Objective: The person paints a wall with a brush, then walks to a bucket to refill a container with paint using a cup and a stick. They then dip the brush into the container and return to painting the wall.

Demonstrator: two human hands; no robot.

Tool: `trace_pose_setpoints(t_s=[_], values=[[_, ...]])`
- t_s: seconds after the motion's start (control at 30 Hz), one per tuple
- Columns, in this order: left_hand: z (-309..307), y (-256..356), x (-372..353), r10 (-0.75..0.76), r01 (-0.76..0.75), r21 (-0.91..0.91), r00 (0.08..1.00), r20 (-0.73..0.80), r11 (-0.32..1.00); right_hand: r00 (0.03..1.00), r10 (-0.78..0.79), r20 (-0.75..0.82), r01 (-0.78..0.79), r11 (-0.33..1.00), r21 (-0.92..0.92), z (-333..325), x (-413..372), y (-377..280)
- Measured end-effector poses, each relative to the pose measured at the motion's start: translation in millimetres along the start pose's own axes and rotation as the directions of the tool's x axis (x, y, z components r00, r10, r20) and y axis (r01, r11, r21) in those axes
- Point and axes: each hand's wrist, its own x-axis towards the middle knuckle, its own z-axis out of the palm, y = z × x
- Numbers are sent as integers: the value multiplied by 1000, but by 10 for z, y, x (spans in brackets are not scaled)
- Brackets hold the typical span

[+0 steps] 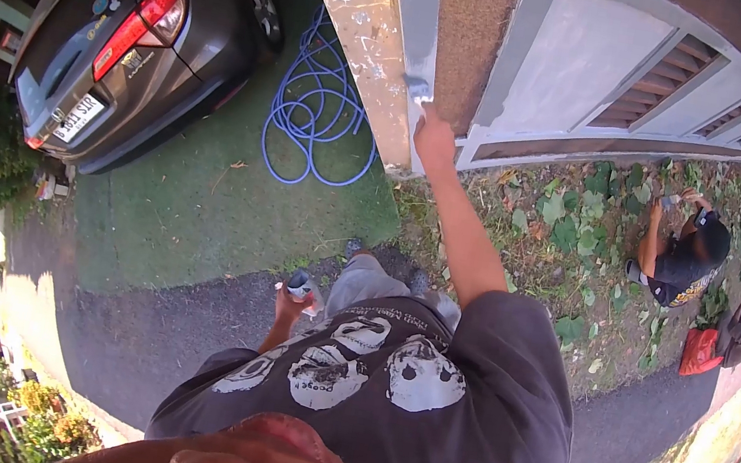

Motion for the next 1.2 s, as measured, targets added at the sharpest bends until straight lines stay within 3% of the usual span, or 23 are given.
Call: trace_pose_setpoints(t_s=[0.07,0.17,0.23,0.27,0.33,0.4,0.43,0.47,0.5,0.57,0.6,0.67,0.77,0.8,0.87,0.93,1.0,1.1,1.17,1.2], values=[[-36,29,29,-76,72,94,996,40,993,975,-129,-182,153,980,124,-800,408,-721],[-14,15,88,-39,37,37,998,48,999,943,-184,-278,243,950,194,-1695,494,-1480],[40,-11,131,-24,24,4,999,42,1000,812,-278,-514,447,862,240,-1902,487,-1696],[94,-2,175,-19,19,-11,1000,22,1000,808,-279,-518,452,859,242,-1868,528,-1683],[145,41,265,-8,8,-24,1000,-5,1000,696,-344,-630,556,814,170,-1648,625,-1553],[194,155,365,-7,8,-126,1000,11,992,782,-291,-552,451,875,177,-1131,590,-1106],[72,485,276,18,-17,14,998,-53,1000,839,-239,-489,355,921,158,-715,513,-714],[99,552,314,26,-25,13,998,-65,1000,951,-101,-293,149,977,149,-307,307,-282],[114,546,329,46,-45,12,997,-68,999,996,83,-40,-81,996,47,67,46,144],[57,572,312,86,-87,-4,988,-128,996,974,22,225,-3,996,-87,943,-390,1286],[23,590,310,94,-95,-5,986,-141,995,976,12,216,6,997,-80,909,-430,1199],[6,573,243,17,-20,-25,993,-116,999,965,164,207,-156,986,-54,581,-506,907],[58,81,195,-6,5,-19,1000,-22,1000,999,11,-45,-6,993,118,58,37,225],[102,10,235,-14,17,-68,999,45,998,997,-12,-82,23,990,141,-242,190,-72],[107,-65,162,-3,4,-23,1000,4,1000,981,-74,-177,105,980,171,-859,329,-601],[28,-7,122,-26,22,39,995,98,999,966,-110,-232,153,973,174,-1244,412,-929],[41,43,35,-11,3,94,997,79,996,774,-255,-580,452,864,223,-1360,429,-1017],[40,13,-1,-69,63,107,996,55,992,767,-279,-578,457,870,186,-1004,418,-722],[-41,201,60,-88,83,66,992,88,994,952,-159,-262,205,966,156,-521,251,-317],[-53,276,53,-105,103,21,987,123,994,1000,-12,3,12,999,53,-256,148,-45]])
